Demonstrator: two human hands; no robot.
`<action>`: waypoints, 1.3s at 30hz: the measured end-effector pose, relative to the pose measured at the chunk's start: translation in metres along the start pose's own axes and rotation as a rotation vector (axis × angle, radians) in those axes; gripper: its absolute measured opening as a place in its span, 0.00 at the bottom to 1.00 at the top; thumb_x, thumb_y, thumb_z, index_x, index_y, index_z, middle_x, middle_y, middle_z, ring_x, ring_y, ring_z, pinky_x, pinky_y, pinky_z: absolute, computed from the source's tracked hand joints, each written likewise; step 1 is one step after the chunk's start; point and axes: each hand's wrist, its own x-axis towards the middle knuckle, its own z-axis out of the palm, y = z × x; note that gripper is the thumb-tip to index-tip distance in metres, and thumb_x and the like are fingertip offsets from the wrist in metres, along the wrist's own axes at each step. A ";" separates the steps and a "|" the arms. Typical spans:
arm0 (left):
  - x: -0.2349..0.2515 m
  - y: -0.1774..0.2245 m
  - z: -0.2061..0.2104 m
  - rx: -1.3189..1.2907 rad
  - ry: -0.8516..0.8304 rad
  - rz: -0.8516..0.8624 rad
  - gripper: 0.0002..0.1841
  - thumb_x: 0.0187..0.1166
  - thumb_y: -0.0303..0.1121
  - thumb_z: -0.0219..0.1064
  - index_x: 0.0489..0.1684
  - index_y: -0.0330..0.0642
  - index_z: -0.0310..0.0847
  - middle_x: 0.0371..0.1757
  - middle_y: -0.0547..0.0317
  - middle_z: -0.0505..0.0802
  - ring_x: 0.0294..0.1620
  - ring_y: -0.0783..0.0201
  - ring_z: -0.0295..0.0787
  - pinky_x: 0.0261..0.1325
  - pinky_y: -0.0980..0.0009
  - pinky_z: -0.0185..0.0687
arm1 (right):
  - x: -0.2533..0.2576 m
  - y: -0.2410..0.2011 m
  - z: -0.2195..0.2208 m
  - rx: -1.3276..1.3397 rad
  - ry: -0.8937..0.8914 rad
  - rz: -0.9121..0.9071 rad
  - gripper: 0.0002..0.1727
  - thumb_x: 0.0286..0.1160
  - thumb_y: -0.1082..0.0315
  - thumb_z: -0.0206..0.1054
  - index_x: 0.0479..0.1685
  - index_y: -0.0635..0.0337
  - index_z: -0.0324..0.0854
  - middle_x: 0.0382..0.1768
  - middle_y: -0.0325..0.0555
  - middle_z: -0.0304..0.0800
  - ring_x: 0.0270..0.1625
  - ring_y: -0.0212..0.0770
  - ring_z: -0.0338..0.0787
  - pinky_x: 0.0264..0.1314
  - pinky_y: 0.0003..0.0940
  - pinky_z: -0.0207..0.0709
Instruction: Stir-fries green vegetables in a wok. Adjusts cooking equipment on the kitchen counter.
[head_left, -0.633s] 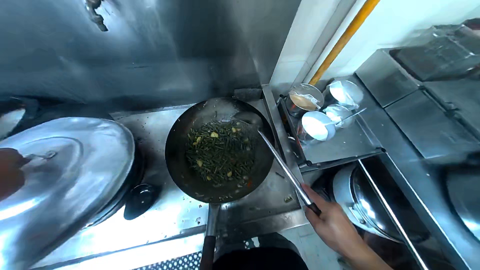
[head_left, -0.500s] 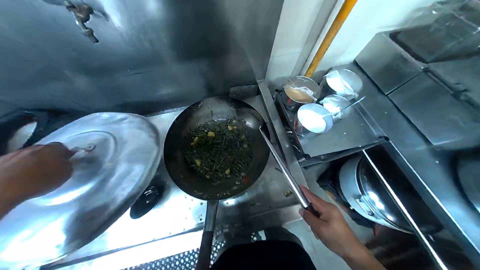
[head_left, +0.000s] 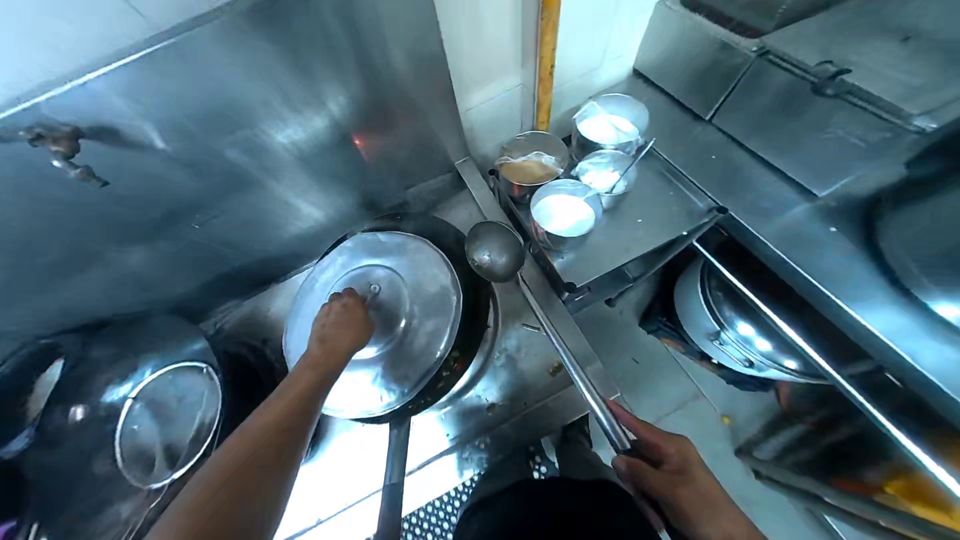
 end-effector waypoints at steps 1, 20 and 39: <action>0.003 0.009 0.004 0.024 -0.001 -0.009 0.16 0.80 0.36 0.66 0.56 0.33 0.84 0.60 0.33 0.88 0.60 0.34 0.88 0.58 0.35 0.84 | -0.003 0.001 -0.002 0.012 0.010 -0.001 0.40 0.74 0.75 0.68 0.92 0.51 0.63 0.24 0.45 0.88 0.15 0.37 0.80 0.15 0.35 0.78; -0.039 0.028 0.023 -0.336 0.137 0.044 0.25 0.84 0.35 0.66 0.78 0.34 0.74 0.74 0.34 0.82 0.69 0.37 0.84 0.72 0.37 0.78 | 0.005 0.036 -0.052 0.018 -0.005 0.081 0.40 0.75 0.72 0.68 0.92 0.53 0.61 0.28 0.46 0.90 0.16 0.37 0.81 0.17 0.34 0.79; -0.354 0.013 0.106 -0.700 0.155 -0.563 0.26 0.88 0.48 0.60 0.69 0.34 0.83 0.54 0.40 0.94 0.55 0.48 0.92 0.66 0.45 0.83 | 0.146 0.075 -0.020 -0.215 -0.038 -0.113 0.42 0.76 0.72 0.66 0.93 0.59 0.55 0.28 0.51 0.88 0.15 0.39 0.81 0.18 0.39 0.81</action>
